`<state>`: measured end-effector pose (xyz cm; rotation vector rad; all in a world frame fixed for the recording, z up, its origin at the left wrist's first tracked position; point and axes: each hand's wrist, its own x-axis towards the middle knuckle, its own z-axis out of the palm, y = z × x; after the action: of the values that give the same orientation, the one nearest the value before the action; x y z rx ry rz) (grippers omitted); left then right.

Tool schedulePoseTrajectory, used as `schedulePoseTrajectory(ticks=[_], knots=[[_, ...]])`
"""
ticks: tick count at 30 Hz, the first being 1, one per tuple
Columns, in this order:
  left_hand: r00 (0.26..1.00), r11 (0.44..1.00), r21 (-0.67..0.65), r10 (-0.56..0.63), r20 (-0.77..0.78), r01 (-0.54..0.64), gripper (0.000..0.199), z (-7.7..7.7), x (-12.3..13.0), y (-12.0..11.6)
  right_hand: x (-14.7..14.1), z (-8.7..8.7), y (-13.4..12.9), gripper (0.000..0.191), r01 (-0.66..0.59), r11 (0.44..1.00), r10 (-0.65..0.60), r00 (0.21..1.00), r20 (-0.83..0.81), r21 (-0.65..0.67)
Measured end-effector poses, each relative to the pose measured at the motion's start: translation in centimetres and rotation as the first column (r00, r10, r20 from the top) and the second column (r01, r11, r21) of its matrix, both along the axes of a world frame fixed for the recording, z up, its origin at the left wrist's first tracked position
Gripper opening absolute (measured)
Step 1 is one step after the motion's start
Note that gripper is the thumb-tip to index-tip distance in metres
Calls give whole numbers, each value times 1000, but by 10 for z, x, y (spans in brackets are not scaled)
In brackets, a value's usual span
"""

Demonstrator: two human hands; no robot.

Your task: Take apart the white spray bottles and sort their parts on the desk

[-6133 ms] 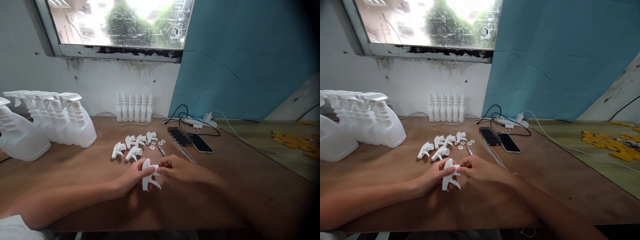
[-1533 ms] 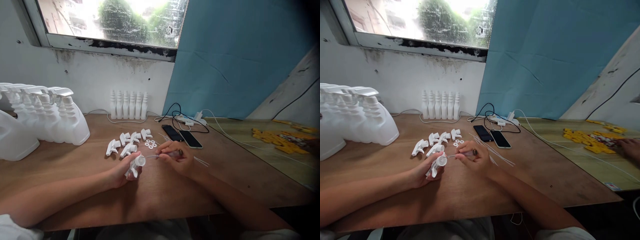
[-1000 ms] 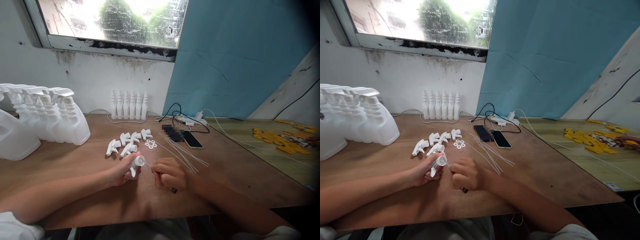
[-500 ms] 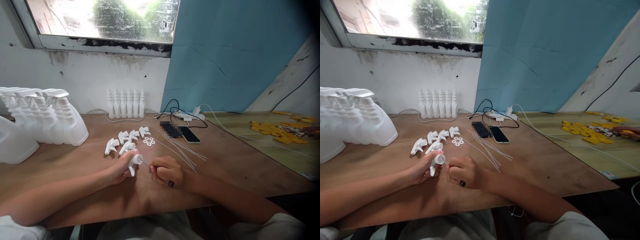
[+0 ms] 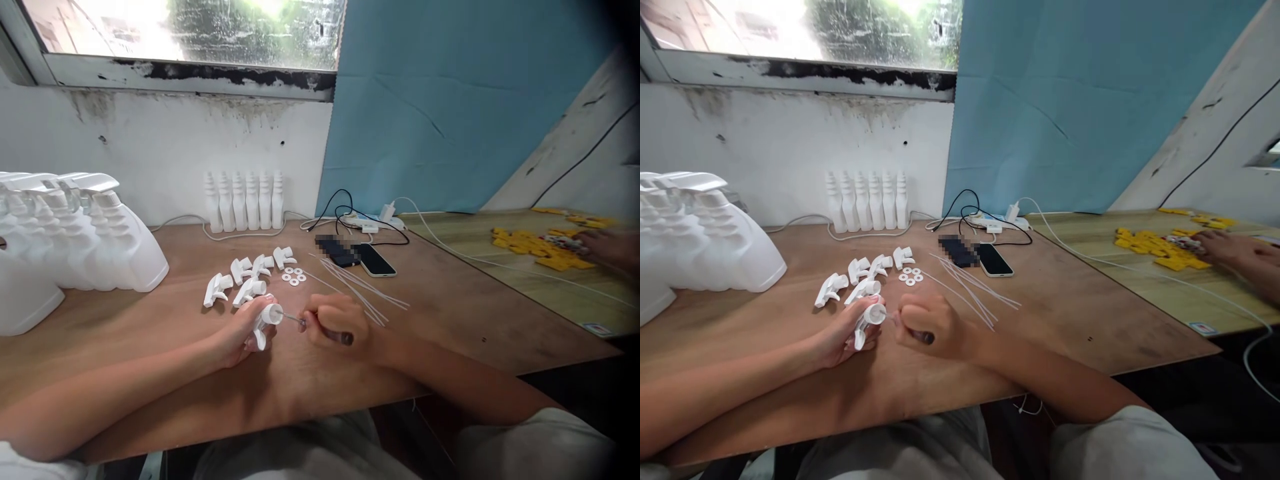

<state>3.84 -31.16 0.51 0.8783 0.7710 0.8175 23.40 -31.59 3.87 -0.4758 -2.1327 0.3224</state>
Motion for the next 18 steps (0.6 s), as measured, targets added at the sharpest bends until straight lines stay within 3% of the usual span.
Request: schedulePoseTrajectory(ticks=[3,5,7,9,11,12,14,18], knots=[[996,995,86,49,-78,-42,33,-2,3,-2,-2,1,-1,34,-149,925,79,976,205,350],[993,993,104,67,-102,-56,33,-3,4,-3,-4,2,-1,33,-164,914,84,972,221,372],[992,992,110,68,-104,-56,32,-5,3,-3,-5,2,-1,33,-82,969,48,988,145,234],[994,993,113,55,-92,-45,30,-7,1,-3,-6,2,0,31,26,996,-27,1000,-8,-80],[997,995,91,37,-64,-31,30,-6,-2,-2,-6,-2,2,26,4,914,-79,983,-168,-406],[999,997,71,31,-45,-28,31,-5,-3,-1,-5,-4,3,24,-46,863,-88,967,-239,-503],[1000,999,25,25,-10,-25,31,-3,-4,0,-5,-9,5,23,-143,815,-77,933,-351,-561],[1000,1000,-11,20,17,-20,30,-2,-5,2,-7,-15,5,25,-192,806,-72,907,-414,-560]])
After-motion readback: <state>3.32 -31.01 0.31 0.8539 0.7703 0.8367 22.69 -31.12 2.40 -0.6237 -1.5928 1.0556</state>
